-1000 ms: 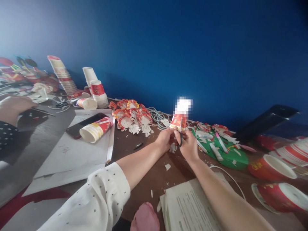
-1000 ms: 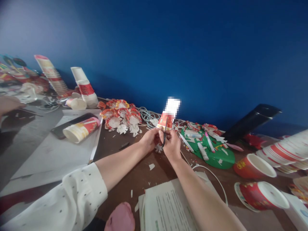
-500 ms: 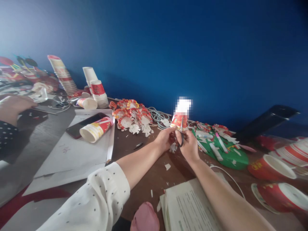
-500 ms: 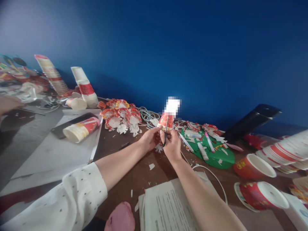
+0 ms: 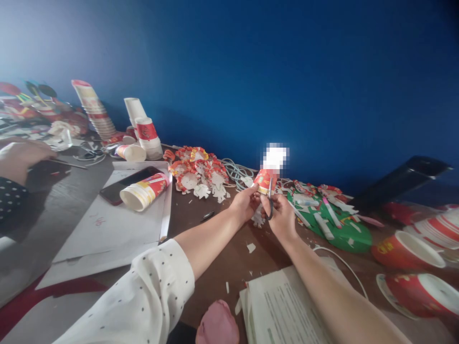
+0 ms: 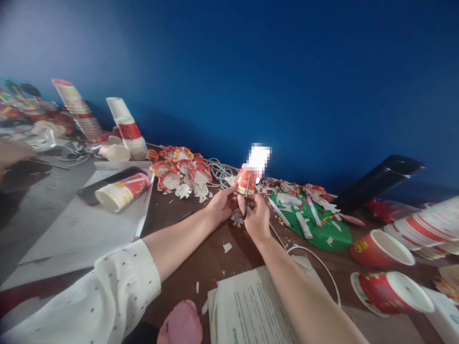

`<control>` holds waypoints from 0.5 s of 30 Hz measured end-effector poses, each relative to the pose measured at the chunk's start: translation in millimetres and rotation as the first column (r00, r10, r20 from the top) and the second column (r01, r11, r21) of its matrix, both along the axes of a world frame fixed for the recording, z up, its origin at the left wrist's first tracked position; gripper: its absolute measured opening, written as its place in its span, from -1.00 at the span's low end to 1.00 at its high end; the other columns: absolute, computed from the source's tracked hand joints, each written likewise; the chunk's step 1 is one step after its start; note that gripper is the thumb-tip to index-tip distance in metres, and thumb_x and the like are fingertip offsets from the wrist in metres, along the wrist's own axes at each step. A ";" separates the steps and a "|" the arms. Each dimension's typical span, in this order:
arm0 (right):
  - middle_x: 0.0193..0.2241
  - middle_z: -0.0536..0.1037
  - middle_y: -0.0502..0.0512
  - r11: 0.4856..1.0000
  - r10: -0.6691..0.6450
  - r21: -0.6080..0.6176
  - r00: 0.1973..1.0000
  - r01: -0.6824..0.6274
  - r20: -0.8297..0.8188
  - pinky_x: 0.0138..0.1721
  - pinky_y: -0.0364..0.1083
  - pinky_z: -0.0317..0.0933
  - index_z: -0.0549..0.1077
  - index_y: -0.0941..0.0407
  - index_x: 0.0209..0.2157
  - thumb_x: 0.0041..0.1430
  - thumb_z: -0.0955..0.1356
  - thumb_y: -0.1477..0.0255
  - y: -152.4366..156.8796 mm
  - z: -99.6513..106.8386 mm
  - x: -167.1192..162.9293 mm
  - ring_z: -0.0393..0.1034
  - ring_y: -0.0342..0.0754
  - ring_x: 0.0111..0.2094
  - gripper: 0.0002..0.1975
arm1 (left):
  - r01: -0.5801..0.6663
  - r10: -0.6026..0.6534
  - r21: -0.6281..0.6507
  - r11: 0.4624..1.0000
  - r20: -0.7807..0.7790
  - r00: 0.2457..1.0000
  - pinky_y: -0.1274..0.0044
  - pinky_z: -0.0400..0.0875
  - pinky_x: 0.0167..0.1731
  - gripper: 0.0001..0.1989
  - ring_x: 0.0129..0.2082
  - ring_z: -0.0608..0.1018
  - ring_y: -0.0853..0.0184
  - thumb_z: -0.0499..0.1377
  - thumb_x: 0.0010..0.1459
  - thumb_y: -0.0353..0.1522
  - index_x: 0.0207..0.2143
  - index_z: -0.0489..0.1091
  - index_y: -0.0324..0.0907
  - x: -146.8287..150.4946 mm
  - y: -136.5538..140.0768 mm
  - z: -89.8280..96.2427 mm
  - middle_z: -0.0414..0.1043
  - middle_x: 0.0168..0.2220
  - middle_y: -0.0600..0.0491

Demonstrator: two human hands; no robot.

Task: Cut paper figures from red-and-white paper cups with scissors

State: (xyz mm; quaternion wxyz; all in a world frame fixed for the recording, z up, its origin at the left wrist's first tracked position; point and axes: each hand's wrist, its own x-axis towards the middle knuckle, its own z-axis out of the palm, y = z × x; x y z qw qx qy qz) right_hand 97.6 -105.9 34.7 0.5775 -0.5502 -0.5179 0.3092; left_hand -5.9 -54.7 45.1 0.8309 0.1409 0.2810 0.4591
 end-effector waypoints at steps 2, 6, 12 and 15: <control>-0.51 0.56 0.06 1.000 0.002 -0.006 1.000 -0.002 -0.027 -0.59 -0.13 0.26 0.41 0.13 -0.32 -0.09 0.48 0.03 -0.2 1.2 -2.0 0.34 -0.13 -0.62 -0.52 | 0.015 -0.015 0.008 1.000 -0.011 1.000 0.60 0.23 -0.64 -0.68 -0.71 0.35 0.47 0.11 0.24 -0.32 -0.57 0.26 -0.24 -0.1 -0.3 0.1 0.29 -0.67 0.09; -0.56 0.54 0.04 1.000 -0.015 -0.023 0.999 0.014 -0.048 -0.61 -0.13 0.27 0.40 0.13 -0.35 -0.11 0.48 0.01 -1.7 6.1 -6.0 0.34 -0.13 -0.64 -0.50 | 0.060 -0.060 0.035 0.998 -0.008 0.998 0.58 0.24 -0.67 -0.68 -0.73 0.34 0.44 0.12 0.23 -0.27 -0.55 0.26 -0.22 -0.2 -0.7 -0.1 0.30 -0.67 0.10; -0.66 0.46 -0.03 0.997 -0.038 -0.061 0.999 0.036 -0.025 -0.63 -0.13 0.22 0.39 0.11 -0.39 -0.02 0.43 0.02 -6.0 16.3 -11.0 0.32 -0.13 -0.66 -0.57 | 0.061 -0.061 0.042 0.997 -0.002 0.998 0.58 0.23 -0.66 -0.70 -0.73 0.34 0.44 0.12 0.23 -0.29 -0.54 0.26 -0.22 -0.2 -2.3 1.3 0.29 -0.68 0.11; -0.67 0.44 -0.05 0.997 -0.020 -0.076 0.999 0.017 -0.048 -0.62 -0.15 0.21 0.39 0.11 -0.41 0.01 0.42 0.04 -6.2 17.2 -10.9 0.31 -0.15 -0.66 -0.60 | 0.025 -0.024 0.031 0.999 -0.022 0.999 0.57 0.25 -0.65 -0.70 -0.72 0.34 0.44 0.07 0.26 -0.33 -0.54 0.27 -0.22 0.2 -2.0 1.0 0.28 -0.68 0.10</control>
